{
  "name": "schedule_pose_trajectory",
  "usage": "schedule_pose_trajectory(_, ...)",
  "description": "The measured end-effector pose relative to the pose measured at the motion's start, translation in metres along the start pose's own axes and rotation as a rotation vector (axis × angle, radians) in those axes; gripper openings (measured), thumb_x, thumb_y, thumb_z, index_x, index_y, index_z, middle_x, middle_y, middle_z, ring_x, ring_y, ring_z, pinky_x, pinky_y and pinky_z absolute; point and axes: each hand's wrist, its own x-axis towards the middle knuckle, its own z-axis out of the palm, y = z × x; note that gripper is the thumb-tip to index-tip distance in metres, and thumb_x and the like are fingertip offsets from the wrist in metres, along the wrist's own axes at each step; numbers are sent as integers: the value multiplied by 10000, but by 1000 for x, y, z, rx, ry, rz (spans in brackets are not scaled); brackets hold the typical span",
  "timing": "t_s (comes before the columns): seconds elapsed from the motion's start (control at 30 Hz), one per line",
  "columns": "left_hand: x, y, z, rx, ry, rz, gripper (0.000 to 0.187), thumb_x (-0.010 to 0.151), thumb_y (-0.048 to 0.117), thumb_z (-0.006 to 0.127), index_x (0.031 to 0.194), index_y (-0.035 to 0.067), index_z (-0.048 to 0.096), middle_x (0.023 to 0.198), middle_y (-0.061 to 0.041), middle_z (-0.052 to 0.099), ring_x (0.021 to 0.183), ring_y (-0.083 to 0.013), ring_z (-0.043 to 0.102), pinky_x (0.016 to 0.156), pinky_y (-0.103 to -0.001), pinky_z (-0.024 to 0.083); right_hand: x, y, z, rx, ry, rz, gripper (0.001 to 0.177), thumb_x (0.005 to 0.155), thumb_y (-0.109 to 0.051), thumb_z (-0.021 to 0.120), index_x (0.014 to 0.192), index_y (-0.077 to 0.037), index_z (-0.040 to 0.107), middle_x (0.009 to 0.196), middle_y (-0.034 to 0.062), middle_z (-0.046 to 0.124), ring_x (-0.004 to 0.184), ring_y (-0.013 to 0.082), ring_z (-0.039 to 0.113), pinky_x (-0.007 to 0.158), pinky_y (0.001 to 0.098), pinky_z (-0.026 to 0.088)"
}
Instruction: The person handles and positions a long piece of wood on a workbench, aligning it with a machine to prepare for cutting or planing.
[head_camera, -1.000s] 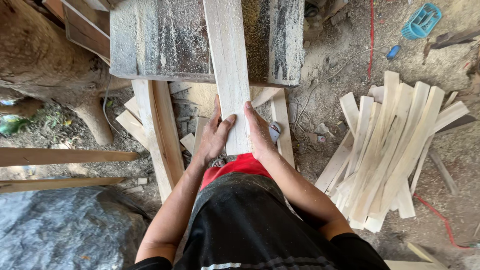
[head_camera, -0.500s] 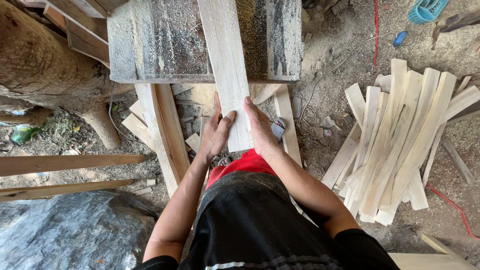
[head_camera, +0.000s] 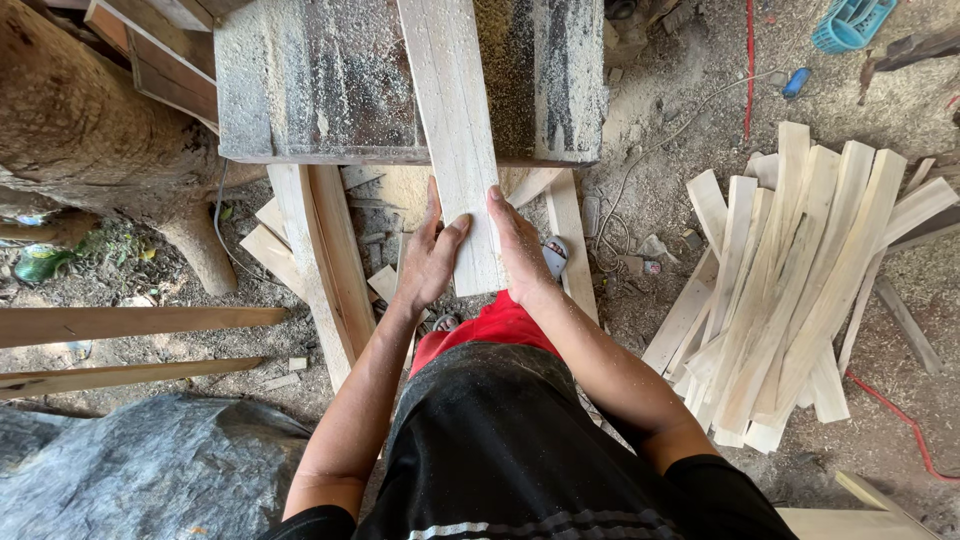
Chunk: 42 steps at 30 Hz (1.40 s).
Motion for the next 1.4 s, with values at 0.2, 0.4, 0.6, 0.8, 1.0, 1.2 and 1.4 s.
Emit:
schedule_pose_trajectory(0.2, 6, -6, 2, -11, 0, 34, 941, 905, 535, 442, 1658, 182, 2, 1331, -244, 663, 1005, -308, 759, 981, -413, 552, 2, -2, 0, -52, 27, 19, 1051, 819, -730, 584, 1558, -18, 352, 1493, 234, 493, 1363, 312, 534, 1047, 426, 528)
schedule_pose_trajectory(0.4, 10, -11, -1, -1, 33, 70, 932, 911, 532, 464, 1653, 171, 30, 1395, -237, 638, 1106, -316, 738, 1004, -414, 541, 8, 0, -1, -13, 16, 19, 1052, 823, -729, 596, 1548, -5, 361, 1500, 250, 500, 1383, 323, 531, 1076, 435, 518)
schedule_pose_trajectory(0.6, 9, -4, -3, 24, 30, 16, 933, 899, 551, 461, 1654, 212, 30, 1381, -241, 641, 1069, -319, 742, 991, -417, 545, 13, 1, -2, -13, 9, -40, 1032, 850, -712, 614, 1557, -3, 365, 1537, 217, 476, 1416, 291, 498, 1116, 411, 470)
schedule_pose_trajectory(0.8, 12, 1, -5, 37, 16, -6, 932, 883, 584, 437, 1656, 244, 40, 1387, -233, 634, 1063, -328, 743, 976, -443, 551, 13, -3, 1, 4, 19, 15, 1009, 830, -710, 602, 1553, -42, 378, 1512, 210, 504, 1387, 293, 532, 1089, 417, 507)
schedule_pose_trajectory(1.0, 17, -8, -5, -10, 29, 52, 945, 899, 606, 458, 1645, 217, 28, 1449, -240, 584, 1162, -340, 710, 1035, -449, 523, 16, -6, 2, 5, 19, 6, 1001, 823, -709, 612, 1557, -70, 379, 1521, 197, 493, 1384, 284, 526, 1085, 421, 506)
schedule_pose_trajectory(1.2, 22, -7, -7, 54, 23, 19, 933, 892, 583, 446, 1658, 234, 45, 1453, -229, 581, 1171, -350, 691, 1039, -458, 503, 19, -8, 4, 3, 6, 26, 1011, 822, -705, 602, 1575, -89, 330, 1509, 210, 486, 1374, 288, 536, 1075, 427, 523)
schedule_pose_trajectory(1.4, 22, -6, -8, 12, 48, 149, 896, 944, 551, 463, 1660, 199, 55, 1537, -246, 502, 1277, -364, 630, 1089, -455, 460, 23, -10, 4, 36, -20, -13, 1005, 840, -700, 617, 1572, -61, 361, 1539, 203, 487, 1400, 291, 515, 1107, 418, 477)
